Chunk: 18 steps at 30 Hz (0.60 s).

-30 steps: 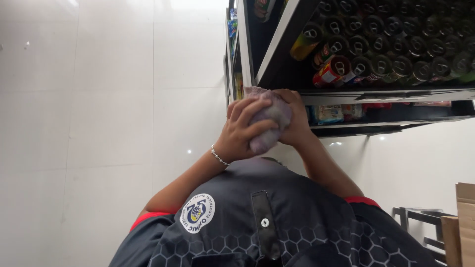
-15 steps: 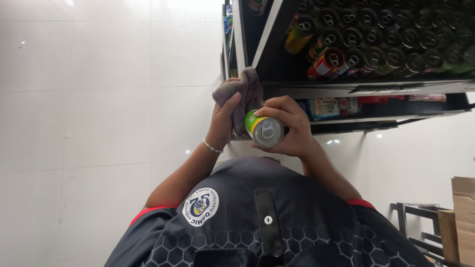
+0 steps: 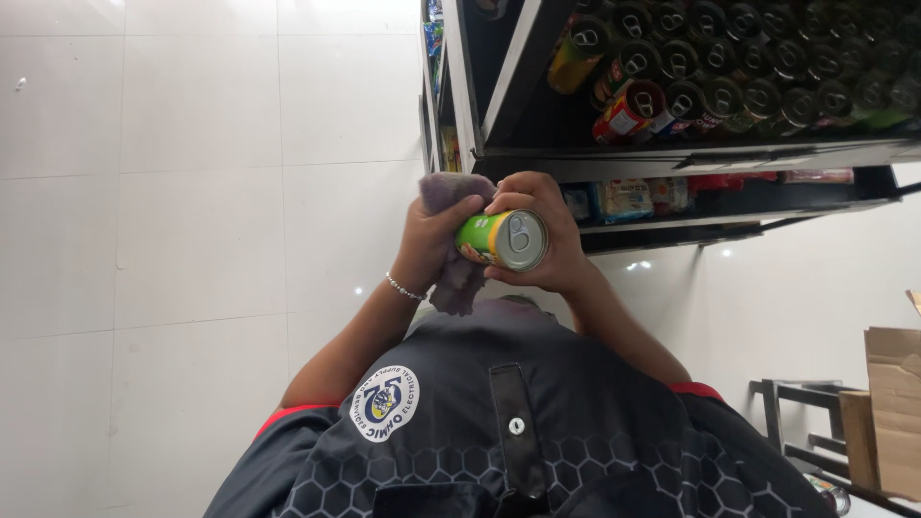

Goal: The recorder cleans individual canned drinks and food items with a cloth and stocks them onto store shelves.

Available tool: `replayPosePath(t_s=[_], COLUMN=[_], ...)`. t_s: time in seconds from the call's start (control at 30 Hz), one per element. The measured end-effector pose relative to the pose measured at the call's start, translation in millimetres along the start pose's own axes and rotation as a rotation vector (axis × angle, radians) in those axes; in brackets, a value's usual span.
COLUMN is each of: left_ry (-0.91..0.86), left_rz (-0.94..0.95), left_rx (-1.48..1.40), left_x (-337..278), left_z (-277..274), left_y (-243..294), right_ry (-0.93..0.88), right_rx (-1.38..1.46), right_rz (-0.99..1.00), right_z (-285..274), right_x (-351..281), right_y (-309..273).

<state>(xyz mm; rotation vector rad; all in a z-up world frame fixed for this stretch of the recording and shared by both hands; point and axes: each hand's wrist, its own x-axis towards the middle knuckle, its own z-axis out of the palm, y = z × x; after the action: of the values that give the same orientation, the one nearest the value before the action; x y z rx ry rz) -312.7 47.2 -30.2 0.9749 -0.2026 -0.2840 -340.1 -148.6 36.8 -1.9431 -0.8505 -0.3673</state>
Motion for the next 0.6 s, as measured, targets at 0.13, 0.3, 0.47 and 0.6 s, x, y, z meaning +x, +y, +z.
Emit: replayPosePath(t_s=[0.13, 0.3, 0.47, 0.6], left_ry=[0.145, 0.139, -0.056, 0.144], left_rz=[0.051, 0.241, 0.373, 0.419], left_rx=[-0.180, -0.142, 0.216, 0.626], left_x=[-3.7, -17.5, -27.0, -29.1], left_z=[-6.3, -11.4, 4.7, 29.3], left_y=[12.5, 19.3, 23.7, 39.1], right_ry=[-0.022, -0.128, -0.224, -0.234], right_rx=[0.178, 0.376, 0.407, 0.296], right_rz=[0.042, 0.035, 0.001, 0.091], right_z=[1.9, 12.9, 14.2, 6.6], right_x=[-4.8, -10.4, 3.5, -8.0], right_y=[15.7, 38.4, 31.0, 52.2])
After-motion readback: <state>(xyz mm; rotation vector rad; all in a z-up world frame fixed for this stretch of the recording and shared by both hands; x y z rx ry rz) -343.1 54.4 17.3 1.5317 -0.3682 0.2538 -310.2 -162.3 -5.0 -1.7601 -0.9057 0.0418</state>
